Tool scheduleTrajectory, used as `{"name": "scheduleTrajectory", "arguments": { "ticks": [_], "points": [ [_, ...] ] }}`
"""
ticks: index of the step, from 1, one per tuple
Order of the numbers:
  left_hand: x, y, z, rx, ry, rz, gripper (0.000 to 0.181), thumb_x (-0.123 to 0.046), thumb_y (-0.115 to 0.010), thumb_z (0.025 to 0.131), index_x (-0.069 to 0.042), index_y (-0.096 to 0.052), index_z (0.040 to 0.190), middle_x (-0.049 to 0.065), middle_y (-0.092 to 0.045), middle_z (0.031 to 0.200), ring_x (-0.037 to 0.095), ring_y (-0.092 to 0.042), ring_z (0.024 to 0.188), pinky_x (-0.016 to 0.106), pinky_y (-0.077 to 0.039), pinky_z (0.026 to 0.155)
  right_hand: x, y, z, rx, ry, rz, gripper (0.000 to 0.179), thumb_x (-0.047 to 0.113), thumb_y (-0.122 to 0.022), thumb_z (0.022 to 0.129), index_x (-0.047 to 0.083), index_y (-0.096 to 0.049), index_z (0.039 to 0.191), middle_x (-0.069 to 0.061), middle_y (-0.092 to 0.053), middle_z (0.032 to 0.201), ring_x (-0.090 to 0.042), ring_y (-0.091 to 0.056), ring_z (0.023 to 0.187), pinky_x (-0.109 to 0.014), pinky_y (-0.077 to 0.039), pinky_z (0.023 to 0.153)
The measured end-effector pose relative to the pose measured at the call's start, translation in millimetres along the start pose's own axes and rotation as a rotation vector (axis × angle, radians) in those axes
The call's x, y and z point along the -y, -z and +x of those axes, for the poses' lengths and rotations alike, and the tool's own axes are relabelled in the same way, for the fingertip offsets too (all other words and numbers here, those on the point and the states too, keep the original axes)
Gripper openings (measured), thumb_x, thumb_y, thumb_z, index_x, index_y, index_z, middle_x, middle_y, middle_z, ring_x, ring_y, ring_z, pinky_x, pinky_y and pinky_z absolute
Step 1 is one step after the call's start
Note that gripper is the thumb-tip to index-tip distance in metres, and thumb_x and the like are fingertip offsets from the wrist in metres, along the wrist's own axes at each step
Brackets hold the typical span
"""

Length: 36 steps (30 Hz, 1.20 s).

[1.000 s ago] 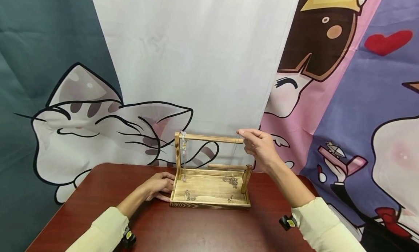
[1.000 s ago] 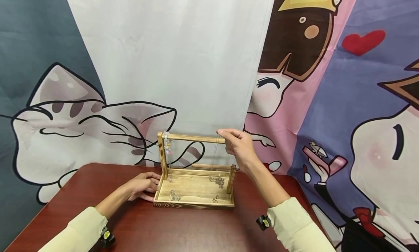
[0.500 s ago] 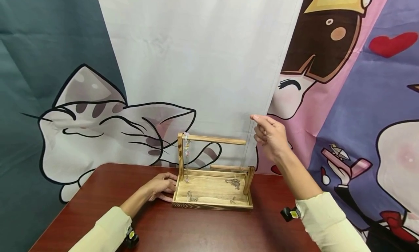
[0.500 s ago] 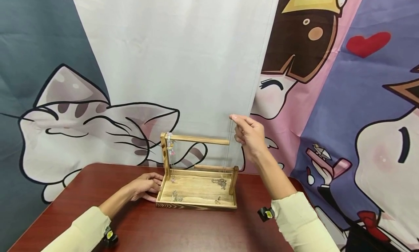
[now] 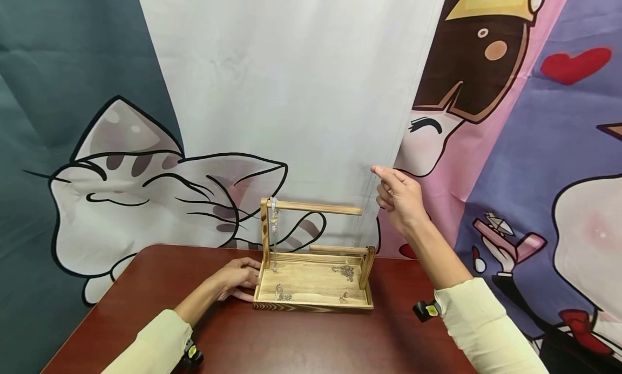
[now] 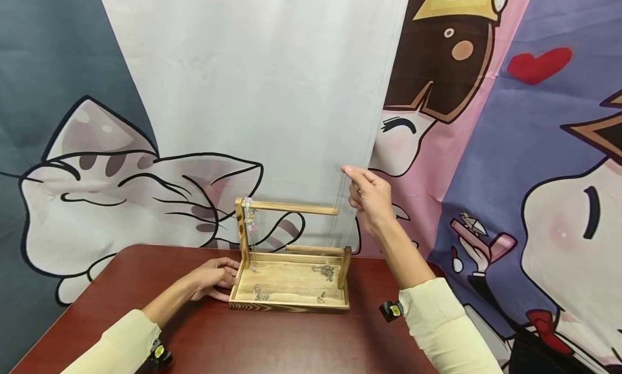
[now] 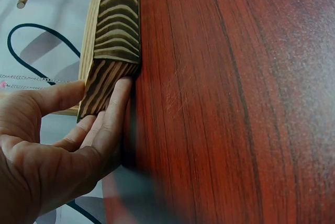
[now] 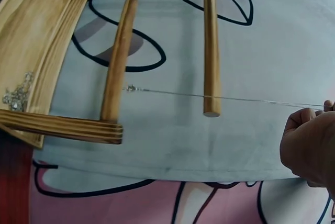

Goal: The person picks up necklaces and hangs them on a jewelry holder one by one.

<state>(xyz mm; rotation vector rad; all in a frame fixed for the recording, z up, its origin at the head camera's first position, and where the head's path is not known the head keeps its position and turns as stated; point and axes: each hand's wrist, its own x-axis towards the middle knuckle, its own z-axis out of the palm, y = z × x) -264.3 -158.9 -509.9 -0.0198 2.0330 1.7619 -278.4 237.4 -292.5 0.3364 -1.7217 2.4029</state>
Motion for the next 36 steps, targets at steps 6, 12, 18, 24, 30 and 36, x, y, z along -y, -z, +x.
{"name": "scheduleTrajectory", "arguments": {
  "ticks": [6,12,18,24,30,36],
  "points": [
    [3.6,0.5,-1.7,0.001,0.008,-0.001,0.061,0.006,-0.066,0.092,0.01,-0.049,0.151,0.03,-0.068,0.142,0.029,-0.079,0.103,0.054,-0.074,0.08,-17,10,-3.6,-0.056,-0.041,-0.058,0.029,0.013,-0.066,0.114,0.024,-0.088,0.099,0.01,-0.048,0.061,-0.001,-0.032,0.049,-0.015,-0.027,0.048],
    [4.1,1.9,-4.2,-0.01,0.001,0.006,0.059,0.006,-0.066,0.092,0.01,-0.05,0.149,0.03,-0.069,0.14,0.029,-0.079,0.102,0.054,-0.074,0.079,-32,14,-3.1,-0.077,-0.07,-0.08,0.025,0.015,-0.069,0.113,0.025,-0.088,0.1,0.011,-0.048,0.061,-0.001,-0.033,0.05,-0.015,-0.028,0.047],
    [7.4,3.4,-7.1,-0.008,0.006,0.005,0.058,0.005,-0.066,0.093,0.01,-0.05,0.148,0.03,-0.07,0.14,0.028,-0.079,0.1,0.054,-0.074,0.078,-46,15,-4.2,-0.1,-0.108,-0.093,0.021,0.016,-0.069,0.113,0.023,-0.087,0.103,0.011,-0.048,0.062,-0.001,-0.033,0.051,-0.015,-0.027,0.047],
    [7.1,4.5,-8.6,-0.014,0.007,0.009,0.059,0.005,-0.066,0.092,0.01,-0.05,0.149,0.03,-0.07,0.14,0.028,-0.079,0.101,0.053,-0.074,0.078,-54,11,-4.5,-0.09,-0.128,-0.104,0.024,0.014,-0.07,0.112,0.025,-0.087,0.099,0.012,-0.047,0.063,-0.001,-0.033,0.051,-0.015,-0.026,0.048],
    [2.9,2.1,-3.9,-0.013,-0.002,0.01,0.058,0.004,-0.067,0.093,0.009,-0.051,0.149,0.03,-0.07,0.14,0.028,-0.079,0.101,0.053,-0.074,0.078,-59,11,-5.1,-0.079,-0.134,-0.121,0.016,0.014,-0.07,0.112,0.015,-0.087,0.112,0.011,-0.047,0.064,-0.002,-0.031,0.05,-0.016,-0.025,0.047],
    [3.4,0.8,-1.7,-0.007,-0.006,0.011,0.058,0.005,-0.067,0.093,0.01,-0.05,0.148,0.03,-0.07,0.14,0.028,-0.08,0.101,0.053,-0.074,0.077,-63,7,-8.3,-0.068,-0.142,-0.126,0.017,0.013,-0.071,0.111,0.009,-0.085,0.119,0.011,-0.048,0.064,-0.002,-0.032,0.051,-0.015,-0.024,0.048]
  ]
}}
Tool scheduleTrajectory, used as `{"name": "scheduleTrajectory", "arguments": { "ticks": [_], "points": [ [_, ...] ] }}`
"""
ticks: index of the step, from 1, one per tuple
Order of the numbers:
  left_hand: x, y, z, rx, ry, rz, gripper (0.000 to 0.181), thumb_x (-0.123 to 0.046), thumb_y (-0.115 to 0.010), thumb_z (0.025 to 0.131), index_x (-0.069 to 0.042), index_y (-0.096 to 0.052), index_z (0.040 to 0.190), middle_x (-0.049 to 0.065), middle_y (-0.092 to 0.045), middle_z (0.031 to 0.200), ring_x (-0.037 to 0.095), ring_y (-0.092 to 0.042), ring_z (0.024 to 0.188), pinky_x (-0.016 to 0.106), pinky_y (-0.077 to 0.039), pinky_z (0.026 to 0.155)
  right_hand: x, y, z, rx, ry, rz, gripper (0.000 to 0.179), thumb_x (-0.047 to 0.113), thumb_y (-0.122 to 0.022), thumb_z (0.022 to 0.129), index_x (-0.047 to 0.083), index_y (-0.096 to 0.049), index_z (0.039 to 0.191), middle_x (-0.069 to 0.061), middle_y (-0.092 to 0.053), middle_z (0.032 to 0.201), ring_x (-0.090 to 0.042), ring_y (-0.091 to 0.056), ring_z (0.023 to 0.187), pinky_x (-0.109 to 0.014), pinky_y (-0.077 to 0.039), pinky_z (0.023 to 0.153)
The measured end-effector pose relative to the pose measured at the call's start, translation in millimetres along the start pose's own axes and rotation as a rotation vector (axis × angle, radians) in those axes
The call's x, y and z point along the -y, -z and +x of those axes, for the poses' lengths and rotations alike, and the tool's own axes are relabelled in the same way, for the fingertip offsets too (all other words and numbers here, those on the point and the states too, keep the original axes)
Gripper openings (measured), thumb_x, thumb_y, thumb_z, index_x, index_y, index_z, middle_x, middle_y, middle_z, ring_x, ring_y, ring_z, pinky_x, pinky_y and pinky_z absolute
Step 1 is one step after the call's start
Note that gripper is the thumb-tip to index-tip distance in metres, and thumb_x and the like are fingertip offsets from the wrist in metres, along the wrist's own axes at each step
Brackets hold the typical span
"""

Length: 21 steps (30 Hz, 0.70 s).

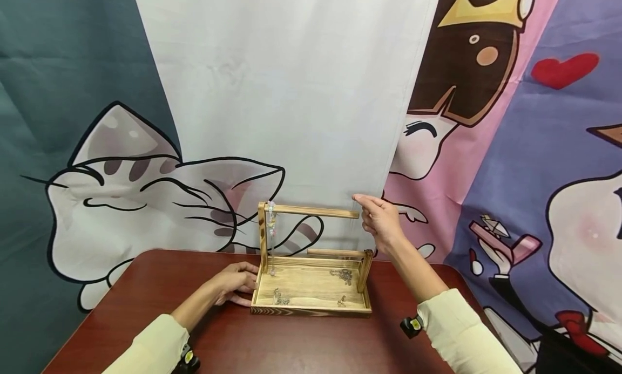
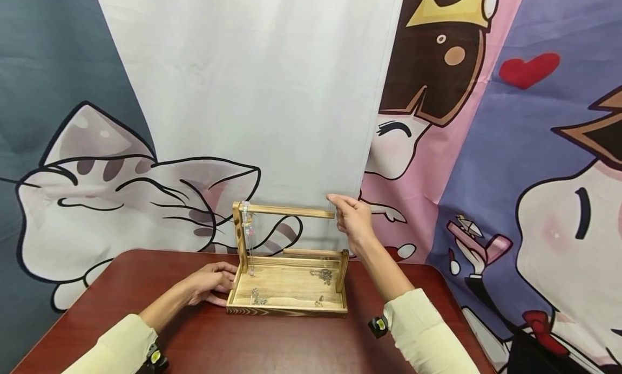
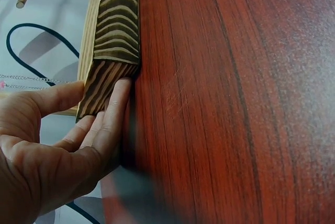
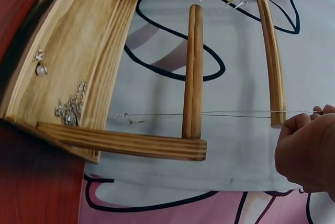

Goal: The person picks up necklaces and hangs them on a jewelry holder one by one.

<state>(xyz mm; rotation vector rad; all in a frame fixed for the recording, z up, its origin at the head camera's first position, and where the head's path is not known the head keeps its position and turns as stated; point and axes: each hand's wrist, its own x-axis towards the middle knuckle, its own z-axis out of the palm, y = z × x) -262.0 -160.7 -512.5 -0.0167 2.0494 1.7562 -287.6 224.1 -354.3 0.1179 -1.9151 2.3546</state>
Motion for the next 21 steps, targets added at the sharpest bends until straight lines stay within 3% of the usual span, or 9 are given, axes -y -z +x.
{"name": "scheduleTrajectory", "arguments": {
  "ticks": [3,10,16,21],
  "points": [
    [0.6,2.3,-2.6,-0.01,0.004,0.007,0.058,0.005,-0.067,0.093,0.01,-0.05,0.149,0.031,-0.069,0.141,0.028,-0.079,0.1,0.053,-0.074,0.077,-3,-7,-2.0,0.007,-0.003,0.003,0.016,0.013,-0.071,0.111,0.013,-0.087,0.114,0.01,-0.047,0.063,-0.002,-0.031,0.05,-0.016,-0.023,0.047],
    [-3.5,-0.5,-2.5,-0.023,0.013,0.013,0.059,0.003,-0.067,0.092,0.008,-0.052,0.149,0.028,-0.071,0.139,0.028,-0.079,0.101,0.052,-0.074,0.076,-2,-17,-6.3,0.003,-0.021,-0.025,0.021,0.016,-0.073,0.11,0.006,-0.083,0.126,0.011,-0.048,0.062,-0.002,-0.028,0.047,-0.016,-0.021,0.045],
    [-5.2,-4.2,0.9,-0.017,0.017,0.012,0.057,0.004,-0.067,0.093,0.008,-0.052,0.149,0.028,-0.071,0.138,0.026,-0.079,0.1,0.051,-0.074,0.076,-3,-27,-6.8,-0.033,-0.052,-0.044,0.006,0.021,-0.081,0.106,0.02,-0.087,0.105,0.011,-0.05,0.058,0.0,-0.03,0.044,-0.015,-0.021,0.043],
    [-3.1,-3.2,-0.4,-0.03,0.026,0.017,0.057,0.004,-0.067,0.093,0.008,-0.053,0.148,0.027,-0.072,0.137,0.026,-0.078,0.099,0.051,-0.074,0.076,-9,-39,-8.1,-0.035,-0.081,-0.066,0.007,0.021,-0.082,0.104,0.019,-0.087,0.108,0.008,-0.055,0.06,-0.001,-0.034,0.043,-0.016,-0.023,0.042]
  ]
}}
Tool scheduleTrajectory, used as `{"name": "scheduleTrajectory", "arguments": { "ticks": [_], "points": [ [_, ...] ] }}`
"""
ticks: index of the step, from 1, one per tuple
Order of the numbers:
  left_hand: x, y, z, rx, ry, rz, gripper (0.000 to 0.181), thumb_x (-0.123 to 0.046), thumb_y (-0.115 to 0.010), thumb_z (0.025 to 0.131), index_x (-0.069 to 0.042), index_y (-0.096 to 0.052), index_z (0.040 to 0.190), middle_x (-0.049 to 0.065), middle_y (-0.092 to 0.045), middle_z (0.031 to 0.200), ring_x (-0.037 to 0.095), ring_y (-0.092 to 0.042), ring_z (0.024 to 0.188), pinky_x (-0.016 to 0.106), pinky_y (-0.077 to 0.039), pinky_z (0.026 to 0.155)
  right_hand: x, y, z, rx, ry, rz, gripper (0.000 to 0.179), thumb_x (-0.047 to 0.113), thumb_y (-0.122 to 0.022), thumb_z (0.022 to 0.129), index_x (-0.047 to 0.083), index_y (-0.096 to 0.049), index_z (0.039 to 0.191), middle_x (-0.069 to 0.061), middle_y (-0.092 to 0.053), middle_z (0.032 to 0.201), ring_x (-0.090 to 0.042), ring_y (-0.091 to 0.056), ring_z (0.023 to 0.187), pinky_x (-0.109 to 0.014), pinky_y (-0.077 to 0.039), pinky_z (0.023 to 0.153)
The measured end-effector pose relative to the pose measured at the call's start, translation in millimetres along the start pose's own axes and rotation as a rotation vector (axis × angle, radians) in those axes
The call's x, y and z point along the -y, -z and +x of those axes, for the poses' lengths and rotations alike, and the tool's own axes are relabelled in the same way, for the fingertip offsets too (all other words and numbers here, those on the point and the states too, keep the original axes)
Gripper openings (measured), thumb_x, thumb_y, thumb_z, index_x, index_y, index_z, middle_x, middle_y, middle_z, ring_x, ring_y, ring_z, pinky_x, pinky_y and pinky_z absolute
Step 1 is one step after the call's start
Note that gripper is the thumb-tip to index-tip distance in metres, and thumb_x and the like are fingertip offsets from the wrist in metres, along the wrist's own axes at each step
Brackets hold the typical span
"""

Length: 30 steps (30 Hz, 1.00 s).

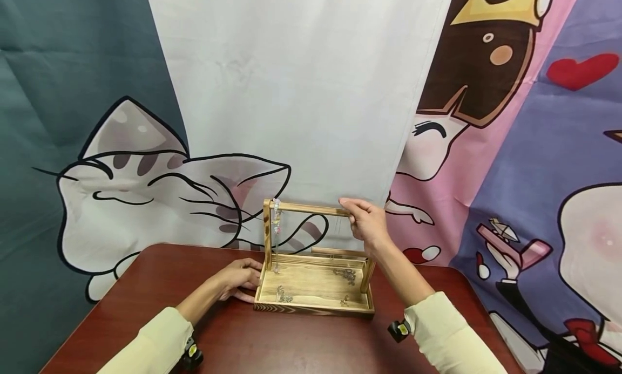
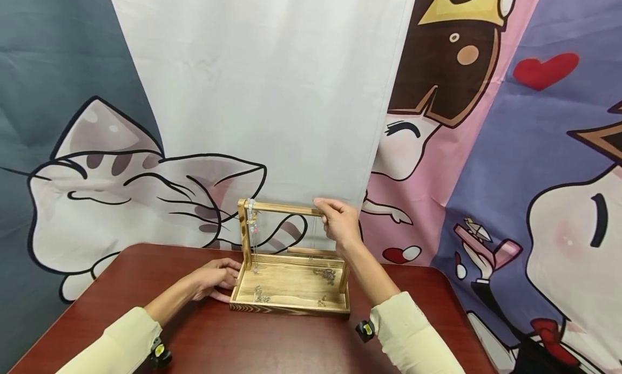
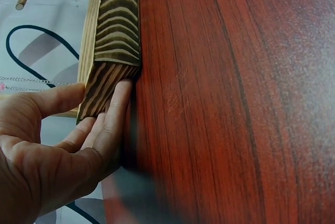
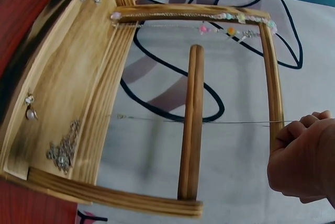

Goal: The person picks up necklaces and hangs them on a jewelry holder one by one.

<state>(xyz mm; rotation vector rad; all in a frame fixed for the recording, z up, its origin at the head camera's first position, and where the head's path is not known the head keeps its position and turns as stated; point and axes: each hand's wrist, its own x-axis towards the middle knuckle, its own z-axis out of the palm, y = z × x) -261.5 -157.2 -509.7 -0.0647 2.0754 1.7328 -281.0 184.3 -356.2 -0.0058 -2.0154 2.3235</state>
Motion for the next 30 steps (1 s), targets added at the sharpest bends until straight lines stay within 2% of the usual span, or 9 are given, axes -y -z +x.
{"name": "scheduleTrajectory", "arguments": {
  "ticks": [9,22,30],
  "points": [
    [-3.4,0.0,-0.5,0.006,-0.01,0.001,0.058,0.004,-0.067,0.092,0.008,-0.053,0.148,0.028,-0.072,0.138,0.026,-0.079,0.1,0.05,-0.074,0.076,-7,-22,-4.8,0.025,-0.005,-0.034,0.021,0.024,-0.084,0.103,0.008,-0.086,0.117,0.009,-0.058,0.06,-0.002,-0.033,0.044,-0.017,-0.022,0.043],
    [-1.0,-1.9,-0.1,-0.003,-0.019,-0.014,0.058,0.005,-0.068,0.091,0.009,-0.053,0.147,0.028,-0.071,0.138,0.027,-0.079,0.098,0.053,-0.074,0.076,-18,-48,-10.8,0.076,-0.011,-0.048,0.021,0.022,-0.081,0.105,0.008,-0.086,0.119,0.008,-0.061,0.062,-0.004,-0.028,0.043,-0.02,-0.021,0.044],
    [1.9,-2.6,-0.3,-0.007,-0.016,-0.001,0.056,0.004,-0.068,0.093,0.009,-0.052,0.147,0.027,-0.072,0.134,0.027,-0.079,0.097,0.052,-0.074,0.075,-28,-66,-15.7,0.1,-0.015,-0.052,0.025,0.02,-0.082,0.104,0.003,-0.085,0.122,0.009,-0.063,0.059,-0.003,-0.032,0.043,-0.018,-0.022,0.043]
  ]
}}
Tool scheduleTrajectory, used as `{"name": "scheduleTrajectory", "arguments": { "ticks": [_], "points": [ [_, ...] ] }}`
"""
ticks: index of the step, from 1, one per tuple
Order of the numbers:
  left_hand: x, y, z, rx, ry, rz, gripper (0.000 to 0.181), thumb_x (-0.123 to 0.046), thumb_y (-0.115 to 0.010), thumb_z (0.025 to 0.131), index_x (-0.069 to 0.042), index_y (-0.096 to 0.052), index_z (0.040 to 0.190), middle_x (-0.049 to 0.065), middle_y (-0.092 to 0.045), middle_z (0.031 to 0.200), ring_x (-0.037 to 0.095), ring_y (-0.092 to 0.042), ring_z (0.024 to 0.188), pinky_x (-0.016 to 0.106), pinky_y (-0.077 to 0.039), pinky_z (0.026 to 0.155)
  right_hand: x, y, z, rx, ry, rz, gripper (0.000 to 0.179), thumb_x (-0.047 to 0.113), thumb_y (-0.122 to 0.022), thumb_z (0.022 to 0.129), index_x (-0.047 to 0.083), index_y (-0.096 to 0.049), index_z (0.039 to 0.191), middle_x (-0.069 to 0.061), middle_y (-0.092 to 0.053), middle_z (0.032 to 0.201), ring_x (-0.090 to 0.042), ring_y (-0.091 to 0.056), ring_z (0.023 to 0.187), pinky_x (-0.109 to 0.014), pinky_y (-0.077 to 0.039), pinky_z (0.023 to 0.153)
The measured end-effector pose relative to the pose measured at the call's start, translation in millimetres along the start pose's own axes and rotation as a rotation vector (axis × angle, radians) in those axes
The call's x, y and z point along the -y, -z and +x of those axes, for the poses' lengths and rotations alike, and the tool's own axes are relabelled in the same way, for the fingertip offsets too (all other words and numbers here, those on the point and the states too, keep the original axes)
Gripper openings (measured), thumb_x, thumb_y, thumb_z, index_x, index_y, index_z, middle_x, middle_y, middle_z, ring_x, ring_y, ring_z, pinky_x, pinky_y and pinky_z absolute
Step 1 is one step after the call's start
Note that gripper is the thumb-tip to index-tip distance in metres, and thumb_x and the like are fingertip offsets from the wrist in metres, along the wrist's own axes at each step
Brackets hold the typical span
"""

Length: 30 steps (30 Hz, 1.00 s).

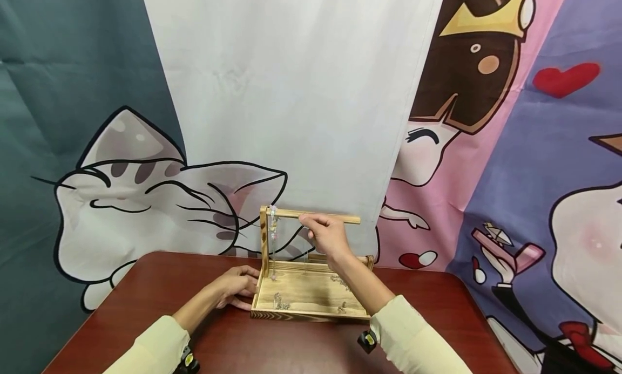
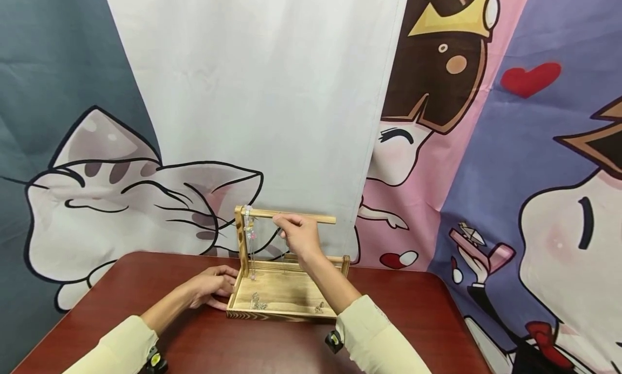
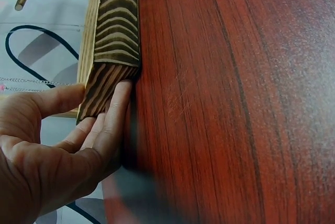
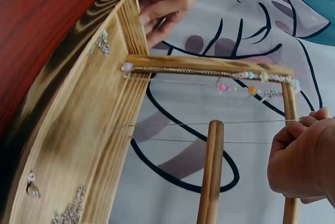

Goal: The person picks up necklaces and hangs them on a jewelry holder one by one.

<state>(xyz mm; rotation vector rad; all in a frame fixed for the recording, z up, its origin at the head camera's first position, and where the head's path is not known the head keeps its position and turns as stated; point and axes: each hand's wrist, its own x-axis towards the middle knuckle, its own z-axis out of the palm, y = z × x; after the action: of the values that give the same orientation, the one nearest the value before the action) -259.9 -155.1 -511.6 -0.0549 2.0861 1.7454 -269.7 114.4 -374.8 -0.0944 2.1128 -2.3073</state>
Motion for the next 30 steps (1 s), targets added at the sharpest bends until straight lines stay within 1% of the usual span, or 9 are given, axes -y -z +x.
{"name": "scheduleTrajectory", "arguments": {
  "ticks": [5,9,14,19,22,26,30],
  "points": [
    [3.1,0.3,-1.3,0.007,0.007,-0.001,0.057,0.004,-0.068,0.092,0.009,-0.052,0.147,0.028,-0.072,0.134,0.027,-0.079,0.096,0.052,-0.074,0.076,-7,-10,0.7,0.014,0.011,0.007,0.024,0.021,-0.083,0.103,0.004,-0.086,0.12,0.009,-0.065,0.058,-0.003,-0.032,0.043,-0.018,-0.022,0.042],
    [1.4,0.6,-1.5,0.007,0.002,-0.011,0.057,0.005,-0.067,0.091,0.009,-0.052,0.146,0.028,-0.072,0.135,0.027,-0.079,0.097,0.053,-0.074,0.076,-9,-16,0.9,0.039,0.021,0.012,0.023,0.022,-0.084,0.103,0.006,-0.087,0.119,0.009,-0.065,0.06,-0.003,-0.029,0.042,-0.019,-0.021,0.041],
    [-0.8,0.7,-2.3,0.014,0.005,-0.017,0.058,0.006,-0.066,0.09,0.009,-0.052,0.146,0.029,-0.071,0.137,0.027,-0.079,0.098,0.054,-0.074,0.077,-12,-18,1.2,0.065,0.035,-0.012,0.024,0.022,-0.083,0.103,0.005,-0.087,0.12,0.007,-0.069,0.061,-0.003,-0.026,0.039,-0.019,-0.021,0.04],
    [-0.1,0.7,-1.9,0.016,0.011,-0.016,0.059,0.006,-0.067,0.09,0.009,-0.052,0.147,0.029,-0.071,0.137,0.028,-0.079,0.098,0.054,-0.074,0.077,-15,-16,-2.3,0.076,0.047,-0.031,0.027,0.021,-0.08,0.105,0.005,-0.085,0.126,0.009,-0.075,0.063,-0.002,-0.026,0.038,-0.019,-0.021,0.041],
    [0.0,0.8,-1.6,0.02,0.008,-0.011,0.059,0.005,-0.067,0.09,0.009,-0.052,0.147,0.029,-0.071,0.137,0.028,-0.079,0.1,0.053,-0.074,0.077,-18,-13,-2.8,0.072,0.057,-0.024,0.026,0.019,-0.079,0.106,0.006,-0.085,0.128,0.009,-0.077,0.065,-0.002,-0.026,0.038,-0.019,-0.021,0.041],
    [-0.6,1.1,-1.4,0.016,0.01,-0.007,0.059,0.004,-0.067,0.09,0.009,-0.052,0.147,0.028,-0.071,0.137,0.027,-0.079,0.099,0.052,-0.074,0.076,-22,-9,-2.6,0.072,0.05,-0.039,0.03,0.016,-0.077,0.107,0.007,-0.082,0.135,0.007,-0.079,0.068,-0.003,-0.025,0.039,-0.02,-0.021,0.041],
    [-0.7,1.3,-0.1,0.011,0.013,-0.007,0.058,0.004,-0.068,0.091,0.008,-0.052,0.147,0.029,-0.07,0.138,0.027,-0.079,0.099,0.052,-0.074,0.076,-26,-4,-2.7,0.081,0.048,-0.046,0.037,0.015,-0.075,0.108,0.002,-0.076,0.143,0.003,-0.082,0.072,-0.003,-0.026,0.038,-0.02,-0.022,0.042]
  ]
}}
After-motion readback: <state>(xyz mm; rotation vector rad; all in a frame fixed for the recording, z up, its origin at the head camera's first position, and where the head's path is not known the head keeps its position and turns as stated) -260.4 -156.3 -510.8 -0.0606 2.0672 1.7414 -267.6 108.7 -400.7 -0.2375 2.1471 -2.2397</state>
